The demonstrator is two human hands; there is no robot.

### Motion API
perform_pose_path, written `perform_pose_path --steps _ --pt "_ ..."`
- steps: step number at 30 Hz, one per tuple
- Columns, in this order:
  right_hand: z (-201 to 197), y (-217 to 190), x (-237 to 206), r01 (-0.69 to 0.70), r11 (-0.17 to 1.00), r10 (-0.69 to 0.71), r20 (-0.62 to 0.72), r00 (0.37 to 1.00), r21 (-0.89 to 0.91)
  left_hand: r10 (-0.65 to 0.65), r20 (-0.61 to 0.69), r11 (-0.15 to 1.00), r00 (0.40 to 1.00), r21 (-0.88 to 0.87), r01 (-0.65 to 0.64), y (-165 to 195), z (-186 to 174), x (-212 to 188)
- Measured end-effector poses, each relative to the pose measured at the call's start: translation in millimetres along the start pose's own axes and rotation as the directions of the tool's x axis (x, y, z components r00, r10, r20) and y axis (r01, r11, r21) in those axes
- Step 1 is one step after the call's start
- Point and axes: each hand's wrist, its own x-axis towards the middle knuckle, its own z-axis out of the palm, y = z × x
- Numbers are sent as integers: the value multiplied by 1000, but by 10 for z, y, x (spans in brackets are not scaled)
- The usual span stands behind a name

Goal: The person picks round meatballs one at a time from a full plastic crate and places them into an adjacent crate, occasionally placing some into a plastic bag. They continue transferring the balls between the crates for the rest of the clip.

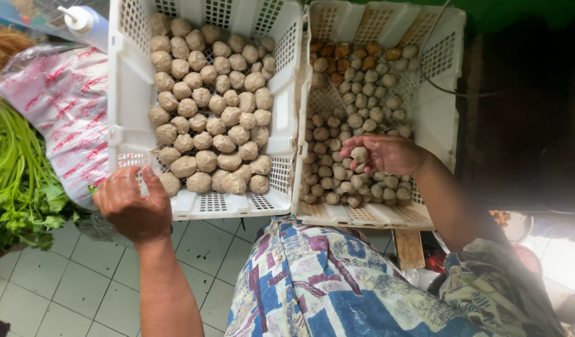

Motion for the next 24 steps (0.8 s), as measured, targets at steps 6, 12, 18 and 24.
perform_pose_path --steps 6,12,18,24 --pt "-48 -19 89 87 992 -76 -117 990 88 30 0 998 1000 51 -30 -9 -5 -7" --pt "-198 -37 367 143 988 -119 -309 944 56 5 1 997 1000 76 -5 7 5 -5" --pt "-459 -158 1100 260 965 -214 -485 848 29 -15 -6 998 1000 61 15 14 12 -5" --pt "-231 -300 1610 258 882 -465 -639 613 -394 -9 -18 999 1000 40 10 35 -8 30"
